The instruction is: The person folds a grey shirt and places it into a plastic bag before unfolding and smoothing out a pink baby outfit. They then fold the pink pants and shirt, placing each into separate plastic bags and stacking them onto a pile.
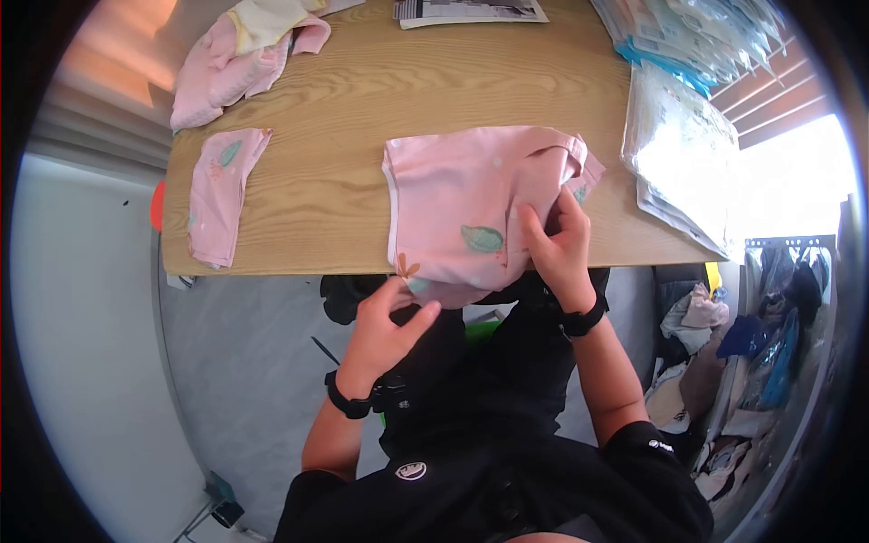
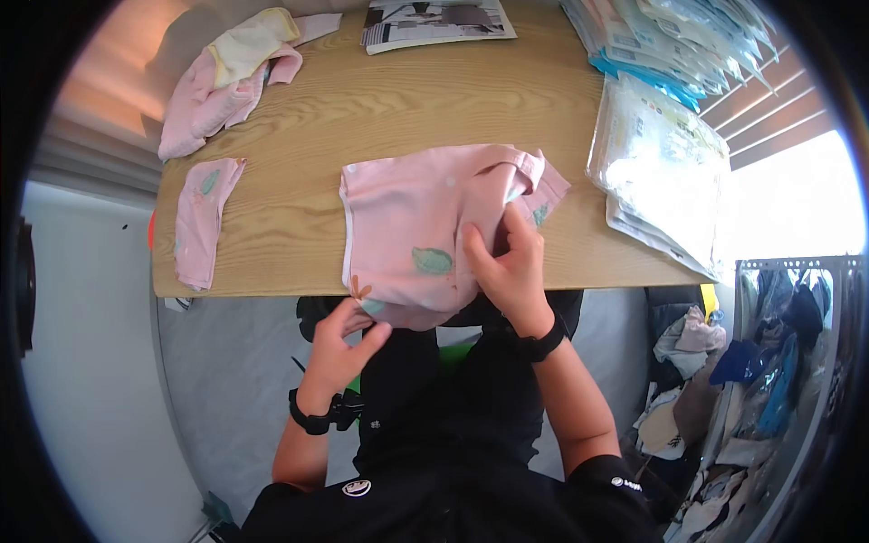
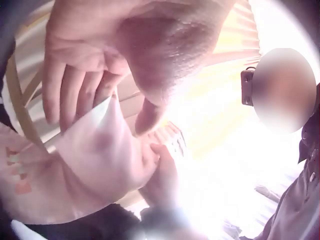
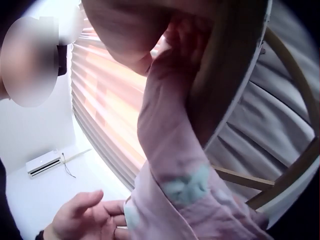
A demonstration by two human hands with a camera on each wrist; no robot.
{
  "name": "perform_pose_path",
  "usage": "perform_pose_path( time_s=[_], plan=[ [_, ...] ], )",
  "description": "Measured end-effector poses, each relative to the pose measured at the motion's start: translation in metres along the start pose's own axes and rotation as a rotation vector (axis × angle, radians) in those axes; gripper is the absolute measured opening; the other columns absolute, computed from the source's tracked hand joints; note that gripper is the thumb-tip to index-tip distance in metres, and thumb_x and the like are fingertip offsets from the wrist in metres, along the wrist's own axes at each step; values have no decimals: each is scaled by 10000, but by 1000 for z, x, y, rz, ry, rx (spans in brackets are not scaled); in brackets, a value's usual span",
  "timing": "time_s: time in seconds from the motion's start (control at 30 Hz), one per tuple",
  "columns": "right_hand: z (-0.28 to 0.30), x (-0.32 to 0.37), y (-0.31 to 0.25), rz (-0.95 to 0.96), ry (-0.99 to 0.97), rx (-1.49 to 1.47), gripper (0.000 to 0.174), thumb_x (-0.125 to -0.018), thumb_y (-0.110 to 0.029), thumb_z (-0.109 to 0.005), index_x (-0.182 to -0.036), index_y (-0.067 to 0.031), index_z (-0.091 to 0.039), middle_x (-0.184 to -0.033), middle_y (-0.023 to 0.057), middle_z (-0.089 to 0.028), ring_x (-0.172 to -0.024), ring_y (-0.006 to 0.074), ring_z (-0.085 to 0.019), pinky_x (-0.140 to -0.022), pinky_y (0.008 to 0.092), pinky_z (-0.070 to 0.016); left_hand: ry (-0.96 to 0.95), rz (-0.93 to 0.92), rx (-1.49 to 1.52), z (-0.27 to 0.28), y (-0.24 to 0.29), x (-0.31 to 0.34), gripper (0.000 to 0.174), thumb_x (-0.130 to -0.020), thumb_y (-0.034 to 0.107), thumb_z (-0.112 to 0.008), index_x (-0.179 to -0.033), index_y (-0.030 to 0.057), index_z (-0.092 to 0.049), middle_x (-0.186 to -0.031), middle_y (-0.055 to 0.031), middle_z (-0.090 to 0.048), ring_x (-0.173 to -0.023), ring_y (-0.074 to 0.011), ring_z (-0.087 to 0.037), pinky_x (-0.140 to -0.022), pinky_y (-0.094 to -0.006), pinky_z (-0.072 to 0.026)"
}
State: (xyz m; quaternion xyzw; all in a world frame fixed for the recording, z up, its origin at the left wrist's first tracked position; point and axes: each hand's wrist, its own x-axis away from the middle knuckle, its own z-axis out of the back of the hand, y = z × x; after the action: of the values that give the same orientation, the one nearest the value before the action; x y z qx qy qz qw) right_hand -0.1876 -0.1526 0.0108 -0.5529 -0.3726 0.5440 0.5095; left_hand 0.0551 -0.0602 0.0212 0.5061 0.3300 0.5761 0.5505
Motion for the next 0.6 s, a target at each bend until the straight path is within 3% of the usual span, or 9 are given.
perform_pose_path(
  time_s=[0.07, 0.17, 0.3, 0.33, 0.43, 0.5, 0.53, 0.57, 0.6],
  plan=[
    [4, 9, -3, -70, -106, -29, 163, -855, -67, -672, -965, 34, -606, -749, 36, -642, -676, 65, -569, -599, 255, -471, 145, 14, 250, -5, 14, 0, 307, -905, 109, -700, -1146, -39, -581, -989, -71, -690, -893, -96, -656, -774, -232, -515],
    [1, 33, -9, -63, -251, -117, 199, -861, -70, -666, -1025, 36, -629, -838, 56, -664, -782, 100, -608, -708, 264, -498, 227, -53, 336, -1, 7, -12, 267, -909, 121, -705, -1105, -27, -599, -961, -43, -678, -828, -69, -624, -731, -206, -493],
    [-10, 60, -42, 78, -409, -27, 190, -862, -80, -688, -1017, 24, -651, -930, 117, -695, -868, 231, -669, -806, 328, -510, 89, 84, 220, 12, 10, -23, 265, -923, 132, -693, -1126, -10, -600, -904, 0, -647, -779, -42, -573, -689, -190, -449],
    [-8, 66, -43, 72, -488, 4, 203, -867, -119, -710, -1018, 10, -668, -948, 121, -701, -886, 270, -678, -798, 344, -521, 78, 59, 244, 12, 9, -22, 267, -932, 136, -670, -1138, -14, -590, -913, -2, -642, -781, -43, -568, -689, -190, -444],
    [10, 73, -63, -152, -990, 70, 228, -862, -166, -739, -1014, -6, -682, -938, 104, -700, -877, 243, -681, -775, 338, -532, 22, -23, 426, 15, 10, -20, 277, -953, 155, -594, -1158, -27, -559, -942, -14, -624, -799, -55, -557, -707, -206, -441],
    [22, 67, -78, -128, -1283, -176, 257, -846, -206, -770, -1003, -18, -691, -907, 88, -691, -845, 216, -682, -754, 328, -543, -65, -88, 635, 25, 18, -10, 269, -949, 177, -520, -1110, -38, -531, -1023, -73, -622, -872, -101, -572, -774, -260, -454],
    [29, 66, -85, -159, -1336, -289, 265, -828, -208, -790, -1000, -32, -691, -907, 79, -687, -827, 189, -680, -738, 308, -547, -127, -120, 709, 30, 22, -4, 264, -942, 189, -475, -1065, -41, -515, -1093, -123, -628, -930, -138, -587, -821, -299, -462],
    [36, 60, -94, -122, -1320, -356, 278, -807, -178, -805, -1015, -38, -683, -929, 71, -689, -857, 224, -675, -782, 337, -541, -205, -117, 745, 31, 33, 2, 230, -941, 186, -472, -1024, -27, -505, -1126, -157, -630, -953, -163, -594, -839, -316, -461],
    [36, 53, -105, 40, -1132, -335, 351, -780, -165, -819, -1069, -41, -665, -1008, 92, -680, -950, 262, -654, -852, 370, -518, -280, -112, 784, 31, 47, 11, 201, -940, 182, -469, -983, -12, -495, -1159, -192, -633, -976, -188, -602, -857, -334, -460]
  ],
)
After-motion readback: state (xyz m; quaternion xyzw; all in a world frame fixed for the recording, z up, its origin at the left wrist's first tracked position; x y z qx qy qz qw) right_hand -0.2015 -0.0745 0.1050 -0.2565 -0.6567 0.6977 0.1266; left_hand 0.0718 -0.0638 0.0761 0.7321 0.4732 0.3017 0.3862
